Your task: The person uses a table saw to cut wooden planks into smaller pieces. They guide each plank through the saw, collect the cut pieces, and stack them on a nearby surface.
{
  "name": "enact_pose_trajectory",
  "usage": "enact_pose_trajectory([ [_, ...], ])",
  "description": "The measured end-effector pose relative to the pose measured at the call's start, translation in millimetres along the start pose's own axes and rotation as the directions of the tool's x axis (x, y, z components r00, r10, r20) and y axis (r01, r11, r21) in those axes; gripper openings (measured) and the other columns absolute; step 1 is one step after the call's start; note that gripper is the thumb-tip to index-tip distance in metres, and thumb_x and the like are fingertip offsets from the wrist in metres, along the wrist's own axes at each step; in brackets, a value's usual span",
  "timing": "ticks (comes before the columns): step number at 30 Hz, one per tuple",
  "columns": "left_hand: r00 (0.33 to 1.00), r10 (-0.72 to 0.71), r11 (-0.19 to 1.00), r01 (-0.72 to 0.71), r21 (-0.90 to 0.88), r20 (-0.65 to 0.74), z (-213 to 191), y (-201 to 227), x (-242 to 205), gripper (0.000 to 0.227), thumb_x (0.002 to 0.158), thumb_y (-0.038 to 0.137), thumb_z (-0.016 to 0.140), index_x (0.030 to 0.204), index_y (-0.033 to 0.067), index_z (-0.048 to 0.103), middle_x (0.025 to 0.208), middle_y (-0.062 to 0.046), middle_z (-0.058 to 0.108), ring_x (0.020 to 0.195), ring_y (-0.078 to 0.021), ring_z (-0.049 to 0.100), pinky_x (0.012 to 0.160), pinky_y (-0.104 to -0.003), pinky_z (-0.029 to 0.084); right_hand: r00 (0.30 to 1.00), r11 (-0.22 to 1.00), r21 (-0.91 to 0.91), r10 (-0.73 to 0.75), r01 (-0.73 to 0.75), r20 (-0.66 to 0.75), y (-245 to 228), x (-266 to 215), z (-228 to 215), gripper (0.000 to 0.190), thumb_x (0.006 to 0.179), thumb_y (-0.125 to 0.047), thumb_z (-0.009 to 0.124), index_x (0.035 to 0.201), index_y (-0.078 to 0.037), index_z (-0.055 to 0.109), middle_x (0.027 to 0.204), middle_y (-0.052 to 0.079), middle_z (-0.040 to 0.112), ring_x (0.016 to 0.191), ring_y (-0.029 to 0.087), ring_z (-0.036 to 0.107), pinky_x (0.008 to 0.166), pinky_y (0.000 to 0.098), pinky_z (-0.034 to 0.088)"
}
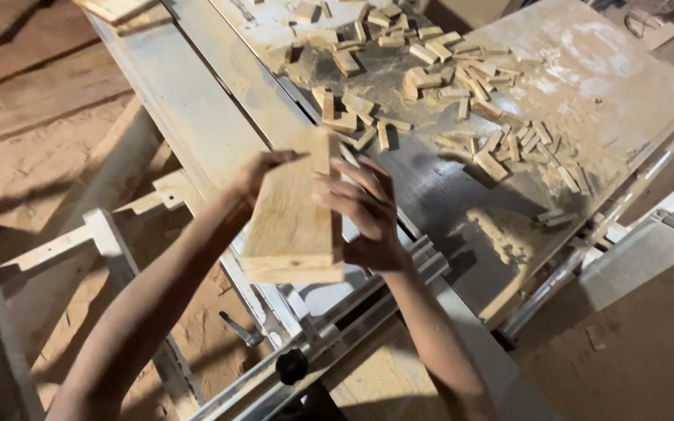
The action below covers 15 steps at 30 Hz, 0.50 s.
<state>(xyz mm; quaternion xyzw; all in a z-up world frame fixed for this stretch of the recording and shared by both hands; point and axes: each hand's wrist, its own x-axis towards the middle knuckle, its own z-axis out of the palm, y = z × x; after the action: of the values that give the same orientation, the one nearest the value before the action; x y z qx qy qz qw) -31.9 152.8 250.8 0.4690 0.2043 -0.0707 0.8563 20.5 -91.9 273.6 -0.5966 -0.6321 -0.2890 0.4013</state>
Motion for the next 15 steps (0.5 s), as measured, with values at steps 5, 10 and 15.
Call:
enact_pose_trajectory([
  [5, 0.984, 0.161, 0.976, -0.170, 0.139, 0.072, -15.6, -72.4, 38.6, 0.046, 0.097, 0.033, 0.051, 0.133, 0.0043, 0.060, 0.094, -0.002, 0.067, 0.074, -0.0113, 0.063, 0.065, -0.029, 0.052, 0.996, 0.965, 0.253, 0.048, -0.066, 0.076, 3.2, 4.3, 14.0, 0.047, 0.093, -0.044, 0.072, 0.117, -0.004, 0.072, 0.110, 0.010, 0.079, 0.093, 0.019, 0.078, 0.084, 0.0335, 0.063],
  [10, 0.863, 0.479, 0.762, -0.499, 0.414, 0.159, -17.8, -98.3, 49.3, 0.047, 0.101, 0.035, 0.055, 0.132, 0.0011, 0.062, 0.086, 0.003, 0.062, 0.068, -0.0057, 0.056, 0.059, -0.024, 0.045, 0.641, 0.570, 0.590, 0.759, -0.572, -0.112, 35.5, -23.5, 15.7, 0.035, 0.087, -0.021, 0.086, 0.107, 0.005, 0.077, 0.103, 0.012, 0.080, 0.087, 0.018, 0.077, 0.081, 0.0318, 0.062],
  [15, 0.964, 0.174, 0.860, -0.248, 0.446, 0.200, -30.4, -146.9, 83.9, 0.045, 0.099, 0.030, 0.073, 0.119, -0.0091, 0.065, 0.071, 0.002, 0.054, 0.056, -0.0054, 0.047, 0.050, -0.028, 0.038, 0.126, 0.241, 0.686, 0.969, -0.687, -0.213, 104.2, -84.3, 32.3, 0.038, 0.079, -0.022, 0.087, 0.104, 0.006, 0.077, 0.100, 0.007, 0.077, 0.086, 0.016, 0.069, 0.080, 0.0319, 0.056],
])
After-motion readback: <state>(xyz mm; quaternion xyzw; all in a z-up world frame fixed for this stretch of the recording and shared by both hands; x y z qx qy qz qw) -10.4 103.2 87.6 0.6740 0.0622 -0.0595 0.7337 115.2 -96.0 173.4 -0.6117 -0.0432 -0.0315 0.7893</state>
